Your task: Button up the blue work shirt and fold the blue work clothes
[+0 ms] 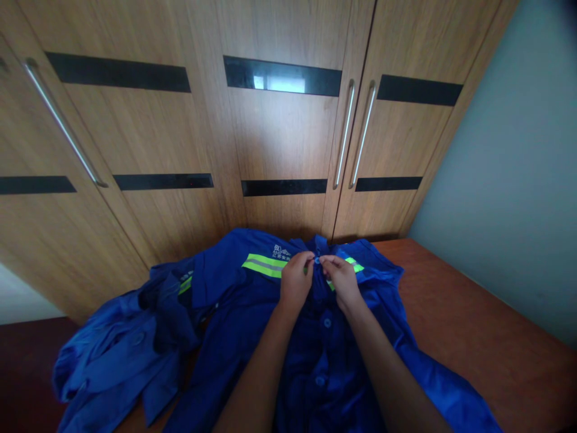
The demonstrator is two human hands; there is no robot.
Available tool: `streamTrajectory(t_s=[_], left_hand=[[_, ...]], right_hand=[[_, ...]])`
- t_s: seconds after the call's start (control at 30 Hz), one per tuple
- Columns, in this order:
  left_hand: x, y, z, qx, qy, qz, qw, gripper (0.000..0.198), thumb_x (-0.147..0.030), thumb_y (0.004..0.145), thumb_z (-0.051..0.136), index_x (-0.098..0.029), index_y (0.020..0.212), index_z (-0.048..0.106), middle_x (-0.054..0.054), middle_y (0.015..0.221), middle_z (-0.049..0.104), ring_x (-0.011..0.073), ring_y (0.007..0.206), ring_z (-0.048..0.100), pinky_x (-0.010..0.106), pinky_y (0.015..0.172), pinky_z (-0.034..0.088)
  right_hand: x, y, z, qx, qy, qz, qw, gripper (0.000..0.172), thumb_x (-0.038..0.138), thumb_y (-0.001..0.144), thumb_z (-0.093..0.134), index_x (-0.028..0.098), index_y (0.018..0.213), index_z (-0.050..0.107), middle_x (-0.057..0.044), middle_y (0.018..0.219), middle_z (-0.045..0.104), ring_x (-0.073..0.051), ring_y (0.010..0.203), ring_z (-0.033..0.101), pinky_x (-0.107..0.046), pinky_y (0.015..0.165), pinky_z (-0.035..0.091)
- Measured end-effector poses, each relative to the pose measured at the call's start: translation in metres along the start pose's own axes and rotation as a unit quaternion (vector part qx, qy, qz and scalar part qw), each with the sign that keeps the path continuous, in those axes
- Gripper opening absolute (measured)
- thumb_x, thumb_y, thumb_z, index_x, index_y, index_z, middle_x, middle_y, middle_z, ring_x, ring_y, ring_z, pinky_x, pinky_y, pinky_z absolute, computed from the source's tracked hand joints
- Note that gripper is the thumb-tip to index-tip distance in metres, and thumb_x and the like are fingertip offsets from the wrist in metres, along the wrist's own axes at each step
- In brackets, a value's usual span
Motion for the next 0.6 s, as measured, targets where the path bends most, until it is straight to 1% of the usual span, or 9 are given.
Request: streamTrajectory(t_s=[0.1, 0.2, 0.23, 0.3, 0.37, 0.43, 0.47, 0.53, 0.6], left_hand=[[-0.001, -0.001, -0.001, 0.008, 0.047, 0.001, 0.999, 0.023, -0.015, 0.086, 0.053, -0.021, 0.105, 0.065, 0.007, 0.097, 0.07, 0.0196, 0.089, 0.065, 0.032, 0.085, 0.049], [0.001, -0.001, -0.001, 0.032, 0.093, -0.005, 0.995, 0.026, -0.017, 0.086, 0.054, -0.02, 0.109, 0.065, 0.006, 0.091, 0.069, 0.0191, 0.084, 0.065, 0.03, 0.081, 0.049], [0.002, -0.001, -0.001, 0.043, 0.109, -0.007, 0.993, 0.023, -0.018, 0.086, 0.054, -0.021, 0.106, 0.067, 0.005, 0.088, 0.069, 0.0192, 0.082, 0.064, 0.03, 0.08, 0.049], [0.003, -0.001, -0.002, 0.064, 0.141, -0.01, 0.988, 0.017, -0.021, 0.086, 0.055, -0.02, 0.095, 0.07, 0.006, 0.082, 0.067, 0.0203, 0.079, 0.063, 0.031, 0.077, 0.048], [0.001, -0.003, -0.004, 0.076, 0.167, -0.009, 0.983, 0.015, -0.023, 0.085, 0.056, -0.02, 0.085, 0.071, 0.007, 0.079, 0.065, 0.0225, 0.081, 0.061, 0.034, 0.078, 0.047], [-0.005, -0.004, -0.007, 0.086, 0.197, 0.004, 0.977, 0.014, -0.024, 0.084, 0.059, -0.02, 0.079, 0.071, 0.008, 0.084, 0.063, 0.0253, 0.089, 0.058, 0.038, 0.082, 0.045], [-0.009, -0.005, -0.007, 0.092, 0.217, 0.02, 0.972, 0.012, -0.025, 0.082, 0.061, -0.02, 0.078, 0.071, 0.009, 0.089, 0.063, 0.0267, 0.095, 0.056, 0.04, 0.085, 0.043], [-0.019, -0.007, -0.006, 0.112, 0.263, 0.064, 0.956, 0.009, -0.024, 0.08, 0.063, -0.021, 0.078, 0.071, 0.01, 0.104, 0.062, 0.0288, 0.108, 0.051, 0.043, 0.092, 0.039], [-0.026, -0.009, -0.002, 0.146, 0.299, 0.104, 0.937, 0.009, -0.022, 0.079, 0.062, -0.021, 0.08, 0.071, 0.009, 0.108, 0.063, 0.0285, 0.112, 0.05, 0.047, 0.102, 0.032]], right_hand=[[-0.004, 0.001, 0.001, 0.022, -0.017, 0.002, 1.0, 0.041, 0.056, 0.076, 0.054, 0.017, 0.071, 0.066, 0.003, 0.049, 0.052, -0.011, 0.041, 0.043, -0.024, 0.042, 0.032], [-0.005, 0.003, 0.001, 0.033, -0.057, -0.013, 0.998, 0.036, 0.052, 0.077, 0.055, 0.018, 0.074, 0.067, 0.002, 0.053, 0.058, -0.013, 0.047, 0.05, -0.024, 0.046, 0.036], [-0.005, 0.003, 0.0, 0.033, -0.075, -0.021, 0.996, 0.034, 0.05, 0.076, 0.056, 0.018, 0.074, 0.067, 0.001, 0.055, 0.06, -0.014, 0.05, 0.052, -0.024, 0.048, 0.038], [-0.005, 0.004, -0.005, 0.029, -0.11, -0.035, 0.993, 0.03, 0.048, 0.075, 0.06, 0.02, 0.067, 0.066, 0.0, 0.057, 0.062, -0.015, 0.054, 0.055, -0.025, 0.051, 0.038], [-0.004, 0.004, -0.011, 0.017, -0.161, -0.045, 0.986, 0.033, 0.048, 0.078, 0.059, 0.021, 0.058, 0.063, 0.0, 0.054, 0.06, -0.016, 0.054, 0.055, -0.025, 0.052, 0.037], [0.0, 0.005, -0.018, -0.005, -0.247, -0.055, 0.967, 0.038, 0.048, 0.083, 0.054, 0.022, 0.056, 0.061, 0.0, 0.053, 0.06, -0.016, 0.054, 0.055, -0.025, 0.053, 0.035], [0.003, 0.006, -0.02, -0.017, -0.294, -0.06, 0.954, 0.038, 0.047, 0.085, 0.051, 0.023, 0.058, 0.061, 0.0, 0.055, 0.061, -0.016, 0.056, 0.057, -0.024, 0.053, 0.035], [0.012, 0.011, -0.02, -0.031, -0.373, -0.071, 0.925, 0.035, 0.045, 0.089, 0.047, 0.023, 0.069, 0.065, -0.002, 0.065, 0.066, -0.017, 0.064, 0.062, -0.024, 0.057, 0.037], [0.022, 0.02, -0.01, -0.012, -0.428, -0.078, 0.901, 0.031, 0.043, 0.092, 0.044, 0.022, 0.085, 0.066, -0.004, 0.08, 0.07, -0.018, 0.077, 0.065, -0.025, 0.064, 0.041]])
Point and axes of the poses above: each hand's wrist, its own y-axis towards the middle knuckle, its own z-axis out of the palm, x = y × z, the point moved 5 cm from there along y, towards the middle knuckle
